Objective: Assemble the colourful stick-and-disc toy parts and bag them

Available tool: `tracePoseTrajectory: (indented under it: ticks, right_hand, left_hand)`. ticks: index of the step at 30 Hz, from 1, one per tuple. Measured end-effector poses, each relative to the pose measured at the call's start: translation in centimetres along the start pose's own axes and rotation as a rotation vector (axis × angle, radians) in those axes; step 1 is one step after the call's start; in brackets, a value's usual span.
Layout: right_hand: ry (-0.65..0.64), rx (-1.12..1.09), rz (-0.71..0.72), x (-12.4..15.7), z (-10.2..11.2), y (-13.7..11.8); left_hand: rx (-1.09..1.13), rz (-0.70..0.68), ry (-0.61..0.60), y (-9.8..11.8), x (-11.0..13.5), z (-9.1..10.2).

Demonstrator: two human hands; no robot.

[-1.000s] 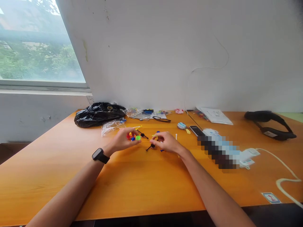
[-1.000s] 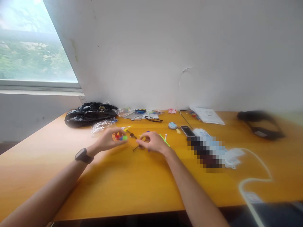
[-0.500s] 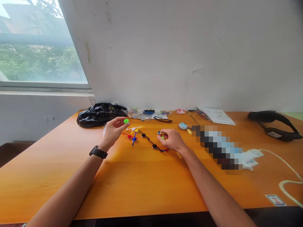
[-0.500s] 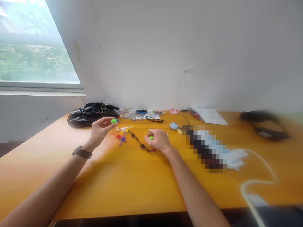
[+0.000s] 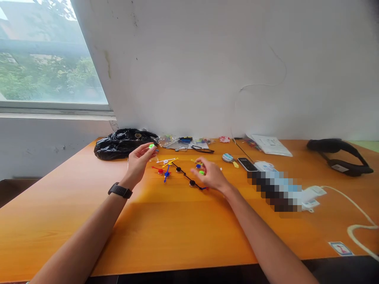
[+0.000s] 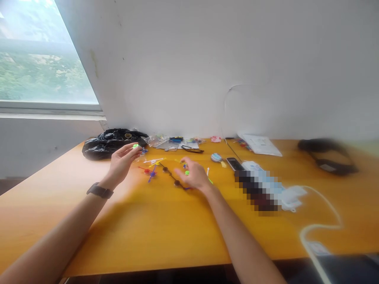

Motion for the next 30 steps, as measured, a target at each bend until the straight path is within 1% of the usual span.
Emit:
tracePoseTrajectory:
  ticks: [1,3,4,5,6,8,10,11,13,14,15,16,18,20,21,23,25,27,28,30]
  right_hand:
    - [-0.096,0.067,0.036,0.3,-0.4,-0.3]
    - [-0.234,0.167,0.088,0.7,-0.8,-0.8]
    - [-0.274,0.196,0.089,0.8,-0.8,-0.8]
    - [-0.287,0.207,0.071,0.8,-0.6,-0.7]
    - [-0.27,0.199,0.038,0.7,-0.3,-0.5]
    - [-0.164,0.102,-0.044,0.2,0.6,0.1]
    - [0.021,-0.075,-0.105,-0.3,1.5,0.8]
    - [0.121,-0.161,-0.111,-0.6,1.9,1.1]
    - [0.305,-0.275,-0.062,-1.0,2.5,1.3]
    - [0.371,-0.305,-0.022,-1.1,2.6,1.3]
    - [0.406,-0.328,0.021,-1.2,2.6,1.2]
    - [0.411,-0.353,0.057,-1.2,2.3,1.0]
    - [0.34,-0.436,0.098,-1.2,1.3,0.3]
    - [0.216,-0.559,0.108,-0.9,-0.1,-0.5]
    - [0.157,-0.616,0.112,-0.7,-0.9,-1.0]
    - [0.08,-0.676,0.132,-0.2,-2.3,-1.9]
    - [0.051,-0.673,0.174,0.3,-3.2,-2.7]
    - [0.061,-0.62,0.219,0.7,-3.6,-3.2]
    - [0.085,-0.58,0.237,0.8,-3.6,-3.3]
    - [0.144,-0.479,0.266,1.0,-3.5,-3.4]
  left_hand:
    - [-0.011,-0.005,-0.027,0.0,0.2,-0.2]
    - [-0.046,-0.006,-0.085,0.1,0.8,-0.7]
    - [-0.063,0.004,-0.116,0.2,1.2,-1.0]
    - [-0.078,0.024,-0.152,0.4,1.6,-1.4]
    - [-0.09,0.05,-0.193,0.5,2.1,-1.9]
    - [-0.109,0.108,-0.289,0.9,3.1,-3.0]
    - [-0.132,0.142,-0.369,1.3,4.0,-4.0]
    - [-0.132,0.144,-0.395,1.4,4.4,-4.4]
    - [-0.135,0.138,-0.425,1.4,5.0,-5.0]
    - [-0.142,0.138,-0.432,1.3,5.2,-5.2]
    - [-0.155,0.14,-0.438,1.2,5.3,-5.2]
    - [-0.169,0.142,-0.444,1.1,5.4,-5.3]
    - [-0.188,0.14,-0.457,0.9,5.5,-5.3]
    - [-0.183,0.132,-0.485,0.8,5.5,-5.4]
    - [-0.174,0.124,-0.504,0.8,5.6,-5.4]
    - [-0.16,0.087,-0.562,0.7,5.7,-5.7]
    - [-0.162,0.02,-0.634,0.5,5.9,-6.0]
    - [-0.191,-0.049,-0.686,0.2,6.0,-6.2]
    - [-0.216,-0.079,-0.695,-0.1,6.0,-6.2]
    - [-0.276,-0.135,-0.676,-0.5,6.0,-6.1]
Point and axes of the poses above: each hand's wrist, its own x-axis away from the middle knuckle, its own z-axis out of the back of the hand, y = z × x, the point moved 2 cm from there along -x, towards the middle knuckle, and after that the axes turned 1 degree about -y, right-handed, at the moved point
